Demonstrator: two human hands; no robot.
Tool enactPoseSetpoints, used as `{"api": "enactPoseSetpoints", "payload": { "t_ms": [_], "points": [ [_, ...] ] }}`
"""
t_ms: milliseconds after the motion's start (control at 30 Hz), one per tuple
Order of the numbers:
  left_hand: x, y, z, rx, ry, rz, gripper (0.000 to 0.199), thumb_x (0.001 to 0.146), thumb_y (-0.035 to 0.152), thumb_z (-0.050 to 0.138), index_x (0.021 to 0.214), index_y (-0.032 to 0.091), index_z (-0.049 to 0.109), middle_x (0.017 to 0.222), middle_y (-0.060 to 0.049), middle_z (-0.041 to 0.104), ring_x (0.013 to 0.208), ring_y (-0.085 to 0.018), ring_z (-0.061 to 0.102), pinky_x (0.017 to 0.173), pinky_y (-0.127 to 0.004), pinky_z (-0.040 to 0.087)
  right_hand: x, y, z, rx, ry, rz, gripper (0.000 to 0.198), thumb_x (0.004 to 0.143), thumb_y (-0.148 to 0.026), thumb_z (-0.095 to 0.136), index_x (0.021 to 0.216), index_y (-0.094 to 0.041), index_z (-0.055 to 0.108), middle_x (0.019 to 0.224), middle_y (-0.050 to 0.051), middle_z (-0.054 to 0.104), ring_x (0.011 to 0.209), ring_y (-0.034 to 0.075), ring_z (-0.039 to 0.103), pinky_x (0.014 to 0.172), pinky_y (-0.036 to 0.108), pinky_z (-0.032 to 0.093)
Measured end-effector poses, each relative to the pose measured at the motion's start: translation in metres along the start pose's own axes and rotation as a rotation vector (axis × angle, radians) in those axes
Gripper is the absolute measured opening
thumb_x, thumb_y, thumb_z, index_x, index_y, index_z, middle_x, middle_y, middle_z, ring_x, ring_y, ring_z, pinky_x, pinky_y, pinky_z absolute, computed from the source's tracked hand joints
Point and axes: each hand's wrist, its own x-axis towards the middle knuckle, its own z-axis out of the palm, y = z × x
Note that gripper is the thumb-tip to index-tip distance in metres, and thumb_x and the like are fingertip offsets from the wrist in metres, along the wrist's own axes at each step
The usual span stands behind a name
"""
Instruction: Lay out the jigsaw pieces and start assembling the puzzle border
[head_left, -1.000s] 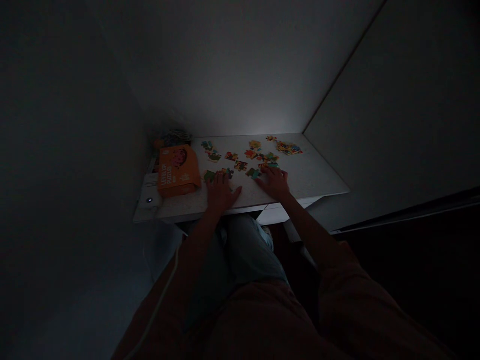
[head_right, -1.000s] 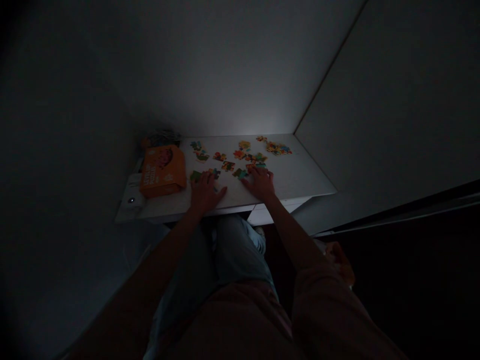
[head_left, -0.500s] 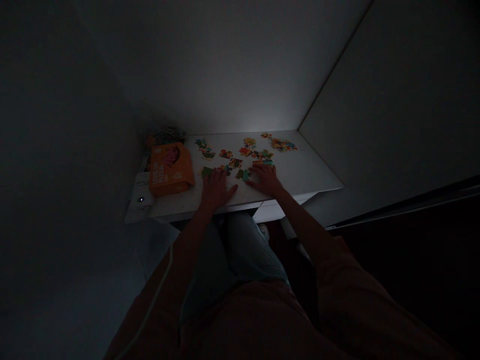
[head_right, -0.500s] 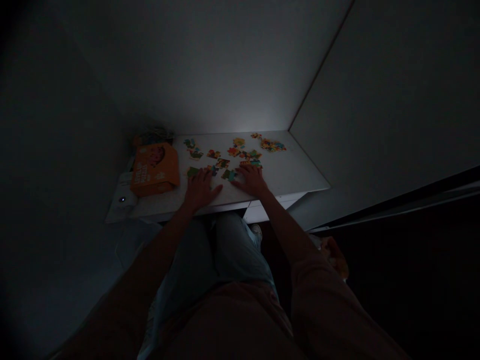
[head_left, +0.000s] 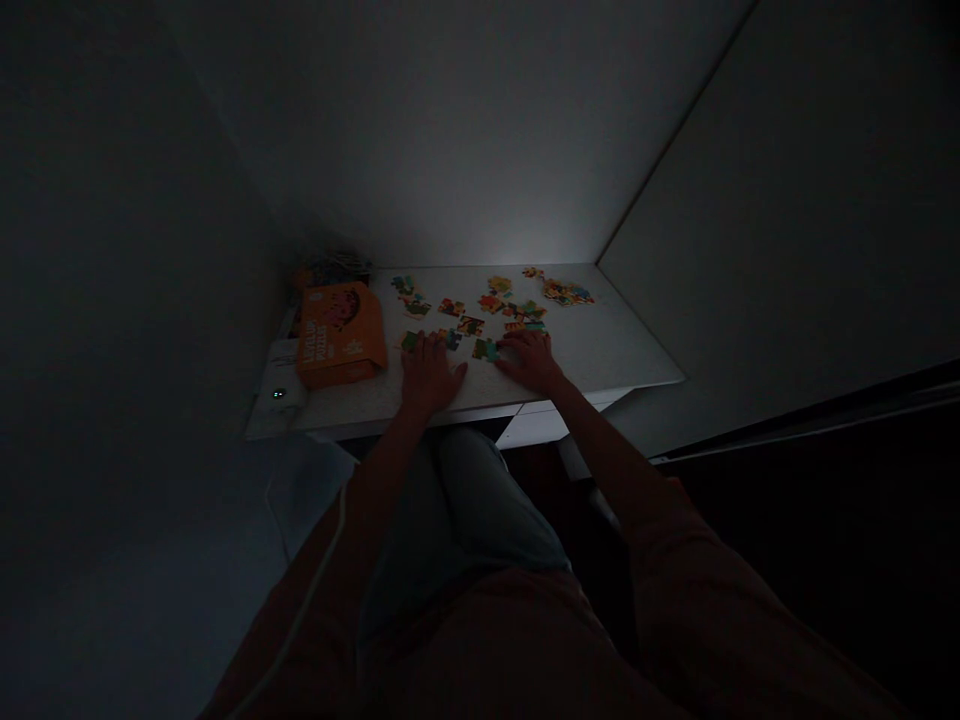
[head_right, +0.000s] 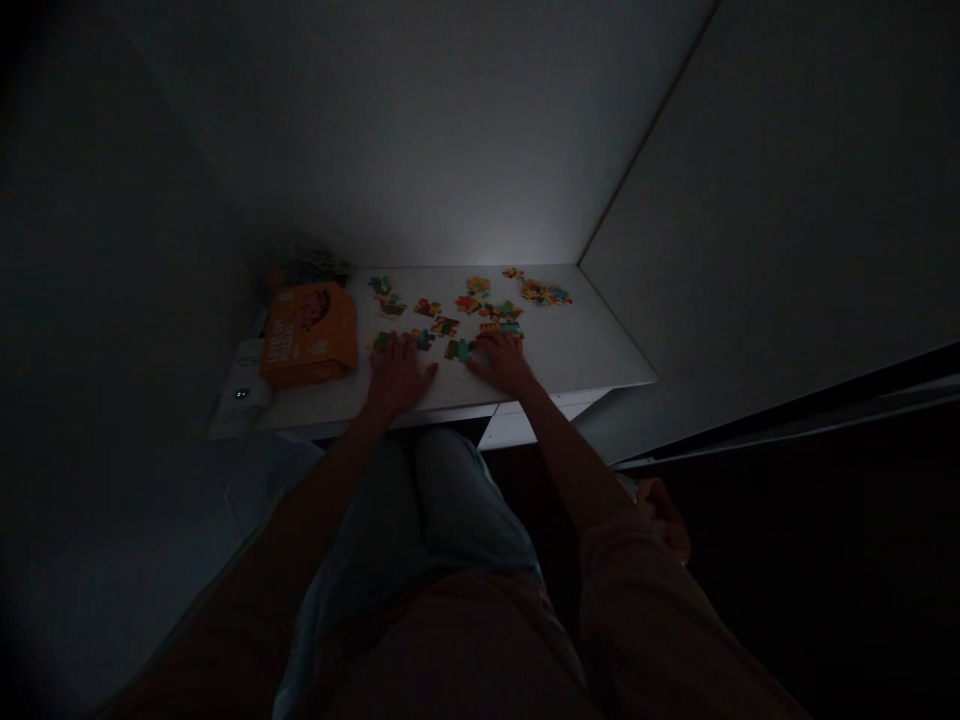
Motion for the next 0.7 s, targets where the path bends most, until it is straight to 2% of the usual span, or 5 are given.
{"api": "enactPoseSetpoints", "payload": {
  "t_ms": [200, 433, 700],
  "points": [
    [-0.0002, 0.0033, -0.0039, -0.001, 0.005, -0.033, 0.077, 0.113, 0.055, 0.048, 0.176, 0.011, 0.044, 0.186, -0.026, 0.043, 0.180, -0.041, 0.028, 0.142, -0.070, 0.027, 0.0007, 0.0012, 0.0008, -0.004, -0.006, 0.031, 0.047, 0.106, -0.061, 0.069, 0.141, -0.030, 0.077, 0.156, 0.014, 0.071, 0.148, 0.043, 0.057, 0.127, 0.066, 0.039],
    [-0.0007, 0.0046, -0.0067, 0.008, -0.013, -0.035, 0.078, 0.114, 0.054, 0.047, 0.177, 0.008, 0.043, 0.187, -0.027, 0.041, 0.180, -0.042, 0.026, 0.143, -0.069, 0.027, 0.0012, 0.0021, -0.0015, 0.110, 0.020, 0.023, 0.052, 0.104, -0.061, 0.068, 0.141, -0.025, 0.074, 0.141, 0.015, 0.080, 0.135, 0.039, 0.067, 0.121, 0.058, 0.043],
    [0.0003, 0.0028, -0.0048, -0.005, -0.023, -0.014, 0.071, 0.116, 0.048, 0.039, 0.177, 0.013, 0.045, 0.186, -0.021, 0.045, 0.179, -0.042, 0.029, 0.143, -0.070, 0.027, 0.0017, 0.0075, 0.0012, 0.178, 0.067, 0.010, 0.054, 0.101, -0.066, 0.068, 0.132, -0.022, 0.074, 0.132, 0.016, 0.082, 0.116, 0.036, 0.074, 0.113, 0.055, 0.048]
  ]
}}
